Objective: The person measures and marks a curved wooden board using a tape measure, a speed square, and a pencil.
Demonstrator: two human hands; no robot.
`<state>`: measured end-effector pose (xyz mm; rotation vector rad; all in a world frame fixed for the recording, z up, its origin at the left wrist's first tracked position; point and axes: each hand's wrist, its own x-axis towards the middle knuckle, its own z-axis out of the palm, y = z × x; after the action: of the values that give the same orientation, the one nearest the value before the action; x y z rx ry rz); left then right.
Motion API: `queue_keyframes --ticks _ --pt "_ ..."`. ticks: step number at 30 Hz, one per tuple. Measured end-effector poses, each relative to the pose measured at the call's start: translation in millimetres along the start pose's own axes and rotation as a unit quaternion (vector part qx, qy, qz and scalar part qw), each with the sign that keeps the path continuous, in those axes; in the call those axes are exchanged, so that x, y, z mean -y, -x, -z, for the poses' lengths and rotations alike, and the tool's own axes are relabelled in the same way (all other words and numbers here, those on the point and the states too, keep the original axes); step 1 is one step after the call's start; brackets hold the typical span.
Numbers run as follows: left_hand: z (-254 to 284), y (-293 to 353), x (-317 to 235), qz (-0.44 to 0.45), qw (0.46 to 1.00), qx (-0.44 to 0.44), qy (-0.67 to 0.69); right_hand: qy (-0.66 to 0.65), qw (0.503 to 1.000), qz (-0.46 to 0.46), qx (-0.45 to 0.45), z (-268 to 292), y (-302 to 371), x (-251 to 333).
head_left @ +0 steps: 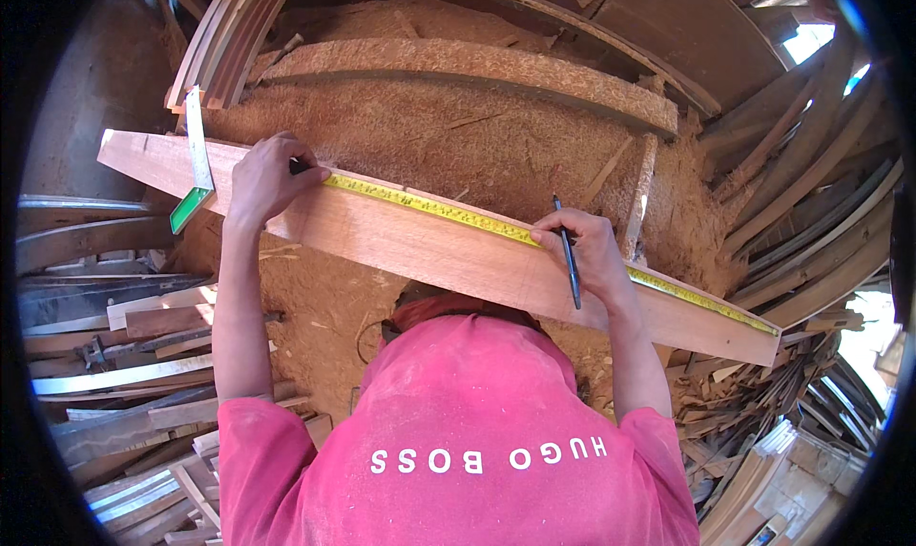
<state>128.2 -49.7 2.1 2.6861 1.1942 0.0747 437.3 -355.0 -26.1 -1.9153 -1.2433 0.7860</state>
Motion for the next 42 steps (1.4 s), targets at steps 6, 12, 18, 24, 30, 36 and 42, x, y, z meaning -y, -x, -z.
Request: queue_keyframes --ticks 6,12,18,24,30,36,42 --pt "-1.8 -1.7 1.8 0.011 1.000 0.009 0.011 -0.002 1.000 0.000 -0.008 -2.5 -0.5 -3.3" --pt "-3.8 0.2 4.0 0.016 1.000 0.002 0.001 0.025 0.996 -0.082 0.022 -0.4 -2.5 9.2" --pt "-4.4 -1.3 4.2 0.029 0.999 0.011 0.008 -0.202 0.967 0.009 -0.156 -19.9 -38.5 33.3" --pt "-2.7 -0.2 3.7 0.036 0.999 0.013 -0.001 -0.298 0.954 -0.005 -0.029 -77.9 -102.5 81.2" --pt "-10.8 1.9 7.8 0.019 1.000 -0.014 -0.002 -0.184 0.978 0.076 0.057 -157.6 -134.9 77.5" --pt "-15.8 4.5 10.9 0.010 0.999 -0.031 -0.011 -0.184 0.982 0.038 0.006 -164.9 -127.4 80.1" --pt "-11.6 5.7 9.1 0.014 1.000 -0.025 0.004 -0.119 0.990 0.072 0.024 -162.9 -129.2 78.3"
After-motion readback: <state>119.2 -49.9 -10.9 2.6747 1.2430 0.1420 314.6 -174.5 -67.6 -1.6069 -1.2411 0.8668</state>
